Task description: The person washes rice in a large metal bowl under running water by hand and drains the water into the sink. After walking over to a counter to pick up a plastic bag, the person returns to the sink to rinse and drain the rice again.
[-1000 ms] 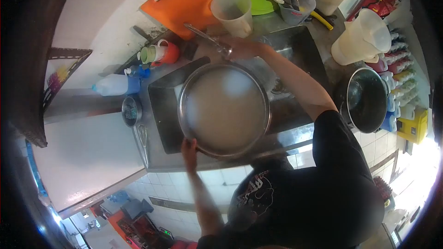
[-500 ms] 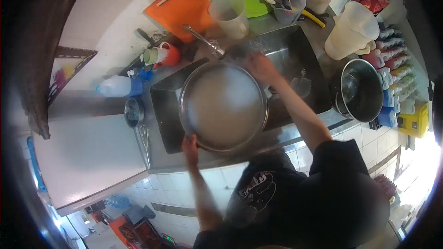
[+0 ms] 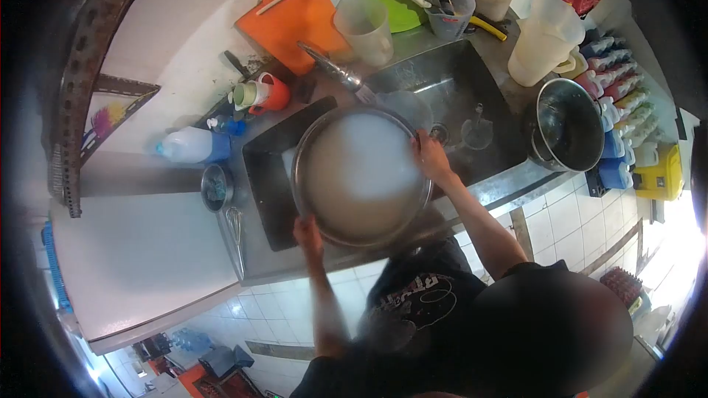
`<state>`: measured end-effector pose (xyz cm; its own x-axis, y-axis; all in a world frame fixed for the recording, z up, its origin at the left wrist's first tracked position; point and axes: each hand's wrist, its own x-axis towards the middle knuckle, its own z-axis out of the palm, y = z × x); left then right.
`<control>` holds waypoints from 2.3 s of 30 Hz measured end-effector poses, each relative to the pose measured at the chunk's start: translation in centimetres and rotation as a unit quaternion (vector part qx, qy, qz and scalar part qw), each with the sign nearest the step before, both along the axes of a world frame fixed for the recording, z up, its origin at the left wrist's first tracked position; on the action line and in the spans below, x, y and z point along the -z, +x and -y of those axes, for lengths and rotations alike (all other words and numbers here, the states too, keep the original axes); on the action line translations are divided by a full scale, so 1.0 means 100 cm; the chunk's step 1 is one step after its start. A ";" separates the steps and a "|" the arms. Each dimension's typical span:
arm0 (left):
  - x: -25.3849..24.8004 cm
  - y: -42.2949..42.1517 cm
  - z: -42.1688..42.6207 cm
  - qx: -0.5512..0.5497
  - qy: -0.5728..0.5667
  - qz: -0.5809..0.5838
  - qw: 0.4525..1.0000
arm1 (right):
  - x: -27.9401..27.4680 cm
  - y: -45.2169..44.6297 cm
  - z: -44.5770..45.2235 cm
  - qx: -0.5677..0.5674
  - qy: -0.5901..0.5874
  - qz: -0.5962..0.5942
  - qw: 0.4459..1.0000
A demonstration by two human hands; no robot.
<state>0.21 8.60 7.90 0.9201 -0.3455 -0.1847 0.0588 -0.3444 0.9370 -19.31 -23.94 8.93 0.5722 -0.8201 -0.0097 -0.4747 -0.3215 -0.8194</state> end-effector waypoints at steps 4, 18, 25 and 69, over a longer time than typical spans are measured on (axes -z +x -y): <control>-0.009 0.000 -0.002 0.007 0.143 0.078 0.987 | -0.003 -0.016 -0.025 -0.001 0.015 -0.004 1.000; 0.001 0.004 -0.010 0.011 0.122 0.162 0.979 | -0.088 0.078 0.038 -0.022 -0.213 0.001 0.977; -0.003 0.002 -0.011 0.002 0.103 0.112 0.988 | -0.110 0.187 0.106 -0.264 -0.099 -0.185 0.941; -0.024 0.004 -0.012 0.053 0.109 0.095 0.988 | -0.083 0.174 0.170 -0.478 -0.172 0.091 0.857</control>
<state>0.56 9.77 10.27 0.9059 -0.4131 -0.0929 -0.1587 -0.5346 0.8301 -1.90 -40.93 17.24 0.9501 0.0867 0.2997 0.2656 -0.7288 -0.6311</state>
